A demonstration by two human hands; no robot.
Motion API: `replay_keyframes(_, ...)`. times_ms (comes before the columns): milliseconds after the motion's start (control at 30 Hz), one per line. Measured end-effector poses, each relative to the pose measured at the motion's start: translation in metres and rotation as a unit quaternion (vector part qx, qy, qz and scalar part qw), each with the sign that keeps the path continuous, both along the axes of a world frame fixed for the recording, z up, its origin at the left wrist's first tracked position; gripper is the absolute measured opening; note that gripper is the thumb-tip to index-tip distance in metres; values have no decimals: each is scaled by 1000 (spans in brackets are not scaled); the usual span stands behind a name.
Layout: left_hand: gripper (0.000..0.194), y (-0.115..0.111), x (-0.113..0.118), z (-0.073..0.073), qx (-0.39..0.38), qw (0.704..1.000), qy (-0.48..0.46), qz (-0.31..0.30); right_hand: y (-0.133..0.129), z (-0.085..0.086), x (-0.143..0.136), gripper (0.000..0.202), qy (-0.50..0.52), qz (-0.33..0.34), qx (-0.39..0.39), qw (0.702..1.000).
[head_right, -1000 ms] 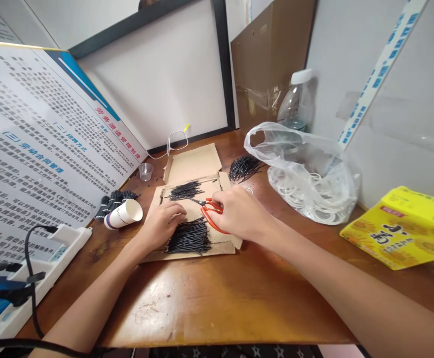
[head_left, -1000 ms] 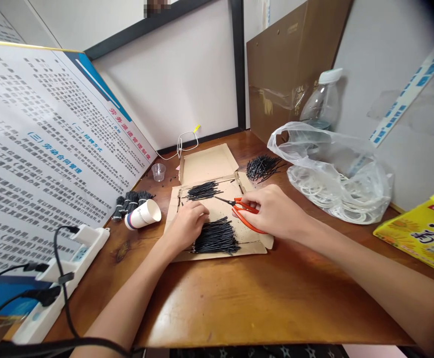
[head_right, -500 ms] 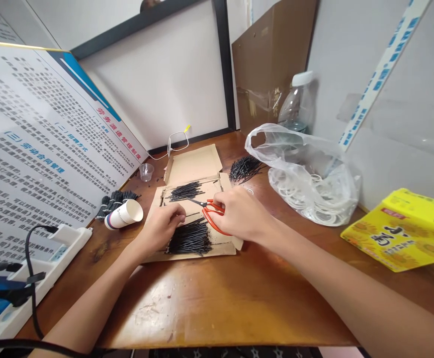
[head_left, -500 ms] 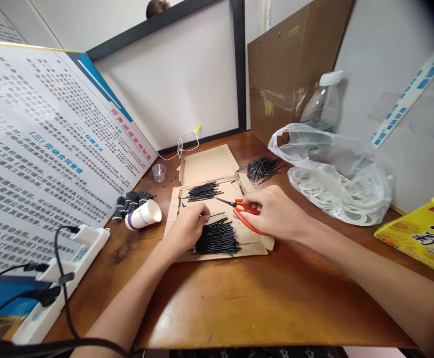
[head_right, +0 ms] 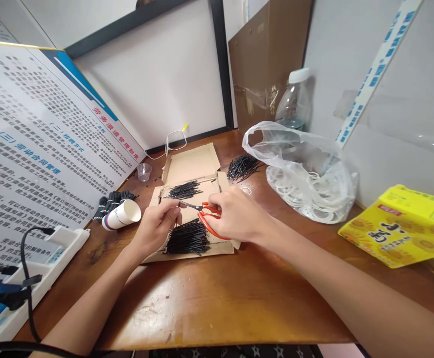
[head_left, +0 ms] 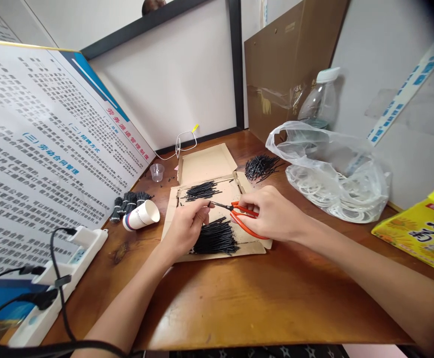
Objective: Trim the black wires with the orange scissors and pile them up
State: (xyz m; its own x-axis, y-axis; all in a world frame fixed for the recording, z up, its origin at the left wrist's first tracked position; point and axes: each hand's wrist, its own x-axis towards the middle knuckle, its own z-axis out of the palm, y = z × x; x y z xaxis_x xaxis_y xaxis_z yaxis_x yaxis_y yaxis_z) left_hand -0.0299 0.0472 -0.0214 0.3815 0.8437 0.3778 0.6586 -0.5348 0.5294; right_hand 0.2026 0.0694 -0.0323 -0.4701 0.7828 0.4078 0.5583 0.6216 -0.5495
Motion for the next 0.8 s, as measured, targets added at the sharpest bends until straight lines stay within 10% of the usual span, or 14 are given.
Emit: replay_keyframes(800,10,16,-16,-13,37,991,120,40,2,-2,-1,37,8,-13,33,999)
